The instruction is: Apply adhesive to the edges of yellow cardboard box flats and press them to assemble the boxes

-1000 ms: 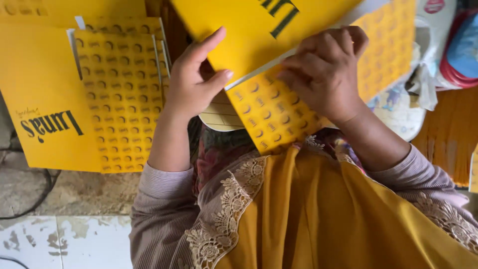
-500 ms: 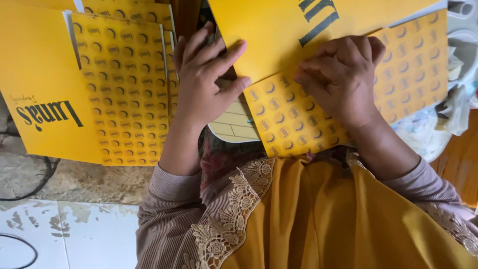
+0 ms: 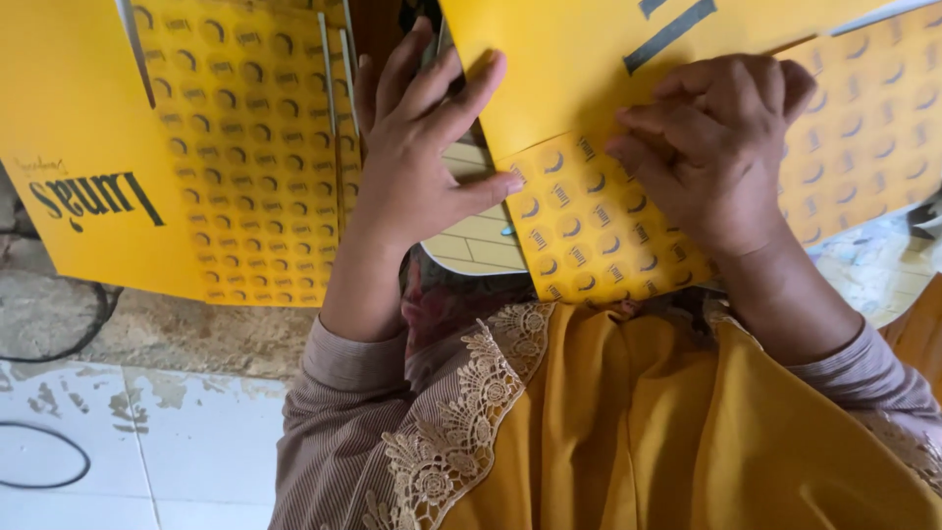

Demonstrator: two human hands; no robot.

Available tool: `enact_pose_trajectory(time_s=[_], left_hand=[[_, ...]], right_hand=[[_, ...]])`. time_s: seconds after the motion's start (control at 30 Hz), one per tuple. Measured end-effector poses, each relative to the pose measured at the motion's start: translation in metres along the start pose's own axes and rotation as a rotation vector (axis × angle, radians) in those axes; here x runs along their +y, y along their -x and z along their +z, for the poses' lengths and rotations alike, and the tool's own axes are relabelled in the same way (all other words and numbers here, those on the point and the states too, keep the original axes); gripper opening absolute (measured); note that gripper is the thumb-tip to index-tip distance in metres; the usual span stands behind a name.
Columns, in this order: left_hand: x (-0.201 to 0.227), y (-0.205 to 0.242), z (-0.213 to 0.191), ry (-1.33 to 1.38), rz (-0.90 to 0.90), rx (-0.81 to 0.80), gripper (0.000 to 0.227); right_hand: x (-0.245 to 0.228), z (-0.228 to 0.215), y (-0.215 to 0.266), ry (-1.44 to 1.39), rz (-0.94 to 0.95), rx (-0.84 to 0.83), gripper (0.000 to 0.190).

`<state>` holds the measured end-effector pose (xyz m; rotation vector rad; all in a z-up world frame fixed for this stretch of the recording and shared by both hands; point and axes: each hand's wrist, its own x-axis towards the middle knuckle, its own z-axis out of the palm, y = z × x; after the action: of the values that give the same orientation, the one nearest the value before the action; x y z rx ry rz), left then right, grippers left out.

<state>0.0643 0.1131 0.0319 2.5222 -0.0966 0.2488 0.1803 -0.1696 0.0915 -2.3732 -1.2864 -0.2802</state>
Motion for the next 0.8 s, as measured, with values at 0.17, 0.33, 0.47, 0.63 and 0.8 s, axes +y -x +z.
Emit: enact_pose_trajectory(time_s=[0.17, 0.33, 0.47, 0.63, 0.8], left_hand=[[0.005, -0.001, -0.005, 0.029, -0.016, -0.032, 0.101], [0.005, 0.0, -0.003, 0.023, -0.019, -0.025, 0.104], [0.005, 0.001, -0.002, 0.001, -0.031, -0.041, 0.112], [0.003, 0.001, 0.002, -0.016, -0.054, -0.06, 0.114], [0.006, 0.0, 0.001, -0.041, -0.042, 0.01, 0.106]], right_hand=[[0.003, 0.003, 0.003, -0.003, -0.017, 0.008, 0.02], [0.005, 0.004, 0.004, -0.006, -0.023, 0.02, 0.019], [0.003, 0.001, 0.005, 0.019, -0.016, 0.003, 0.019], [0.002, 0.001, 0.005, -0.023, 0.008, -0.006, 0.018], [0.002, 0.003, 0.006, 0.042, -0.013, 0.003, 0.017]])
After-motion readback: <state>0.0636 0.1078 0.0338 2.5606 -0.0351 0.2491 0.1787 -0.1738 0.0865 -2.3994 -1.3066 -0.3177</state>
